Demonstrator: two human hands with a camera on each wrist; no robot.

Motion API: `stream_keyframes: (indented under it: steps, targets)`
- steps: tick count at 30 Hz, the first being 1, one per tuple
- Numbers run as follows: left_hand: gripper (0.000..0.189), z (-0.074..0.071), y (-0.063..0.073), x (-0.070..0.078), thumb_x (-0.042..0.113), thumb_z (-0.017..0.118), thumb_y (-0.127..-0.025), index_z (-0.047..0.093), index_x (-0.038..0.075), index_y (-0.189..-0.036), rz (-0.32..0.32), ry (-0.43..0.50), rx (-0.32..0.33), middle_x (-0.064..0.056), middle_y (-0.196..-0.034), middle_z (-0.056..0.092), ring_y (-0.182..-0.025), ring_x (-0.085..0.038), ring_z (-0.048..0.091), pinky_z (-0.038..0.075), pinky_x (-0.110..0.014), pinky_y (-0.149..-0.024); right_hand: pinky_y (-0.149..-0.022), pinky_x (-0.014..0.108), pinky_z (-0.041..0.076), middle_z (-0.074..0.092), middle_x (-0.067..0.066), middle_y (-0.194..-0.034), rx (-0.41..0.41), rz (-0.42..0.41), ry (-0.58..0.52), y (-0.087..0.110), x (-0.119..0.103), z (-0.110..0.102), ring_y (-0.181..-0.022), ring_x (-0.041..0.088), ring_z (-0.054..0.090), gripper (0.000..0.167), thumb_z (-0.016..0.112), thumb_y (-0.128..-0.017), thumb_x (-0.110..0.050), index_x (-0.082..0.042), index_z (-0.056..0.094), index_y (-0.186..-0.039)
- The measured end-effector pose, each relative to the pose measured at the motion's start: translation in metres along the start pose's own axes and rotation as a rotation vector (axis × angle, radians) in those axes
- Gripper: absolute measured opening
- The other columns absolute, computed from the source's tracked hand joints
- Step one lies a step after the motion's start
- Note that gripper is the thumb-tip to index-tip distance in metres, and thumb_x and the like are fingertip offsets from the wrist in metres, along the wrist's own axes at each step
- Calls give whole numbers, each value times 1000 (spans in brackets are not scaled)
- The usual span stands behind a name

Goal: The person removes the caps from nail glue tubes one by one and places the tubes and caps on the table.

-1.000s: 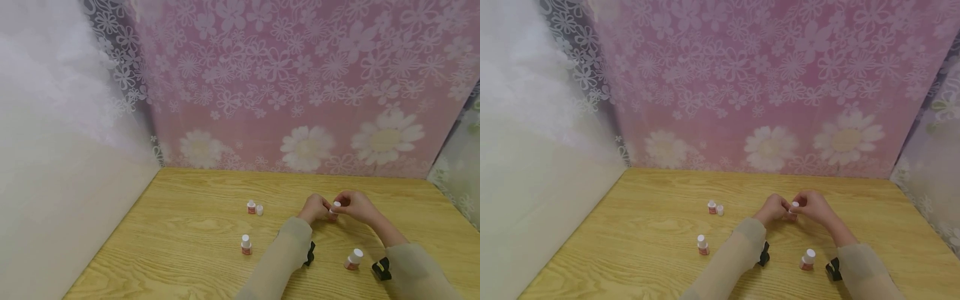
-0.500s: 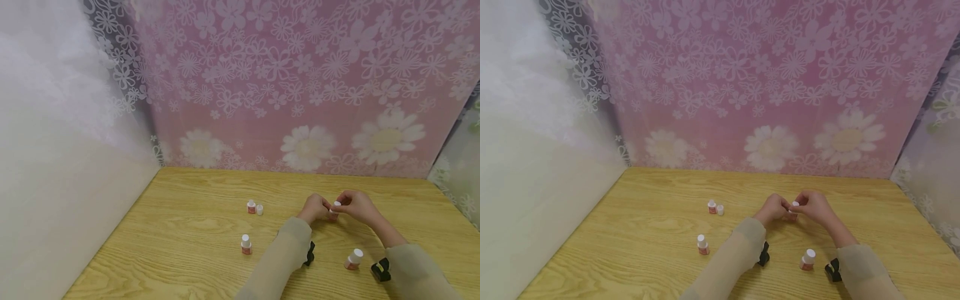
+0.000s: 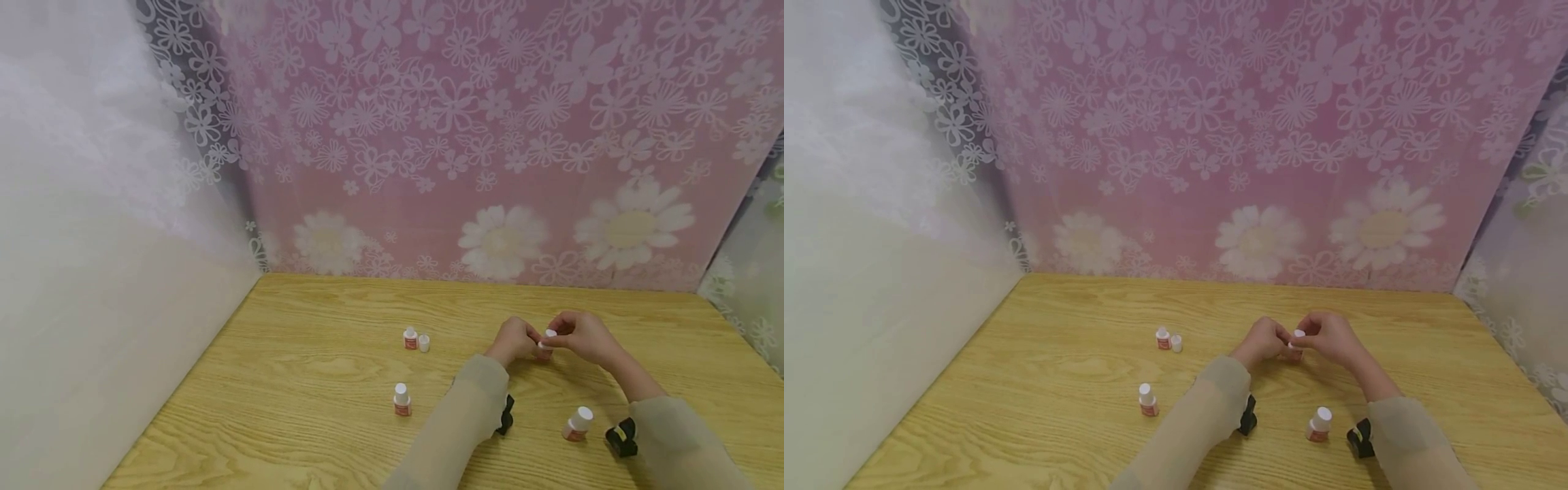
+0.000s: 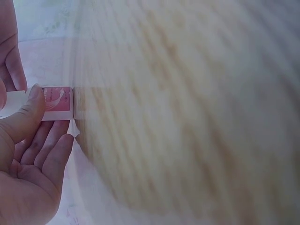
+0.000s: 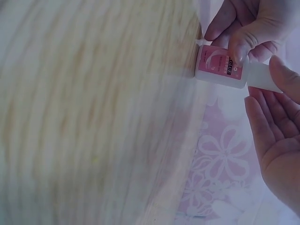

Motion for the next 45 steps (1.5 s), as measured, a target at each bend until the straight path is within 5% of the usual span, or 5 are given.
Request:
stream_keyframes:
  steps: [21, 45]
  targets:
    - [11, -1, 5, 1, 7, 80, -61, 69, 6, -63, -3, 20, -12, 5, -59, 58, -59, -5, 49, 42, -21, -60, -62, 29, 46, 61, 9, -86, -63, -56, -54, 0, 0, 2, -78, 22, 57, 20, 67, -78, -8, 4, 61, -94]
    - [13, -2, 2, 2, 11, 80, -61, 69, 7, -65, 10, -26, -3, 5, -61, 58, -60, -5, 49, 42, -20, -61, -56, 31, 41, 56, 2, -72, 29, -23, 82, 3, -8, 0, -65, 15, 50, 28, 71, -75, -27, -3, 57, -81]
Point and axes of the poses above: each hand's wrist, its own y-axis away from the middle knuckle, its own z-axis out of the palm, x = y × z, the point moved 4 cm from there along -y, towards the middle knuckle
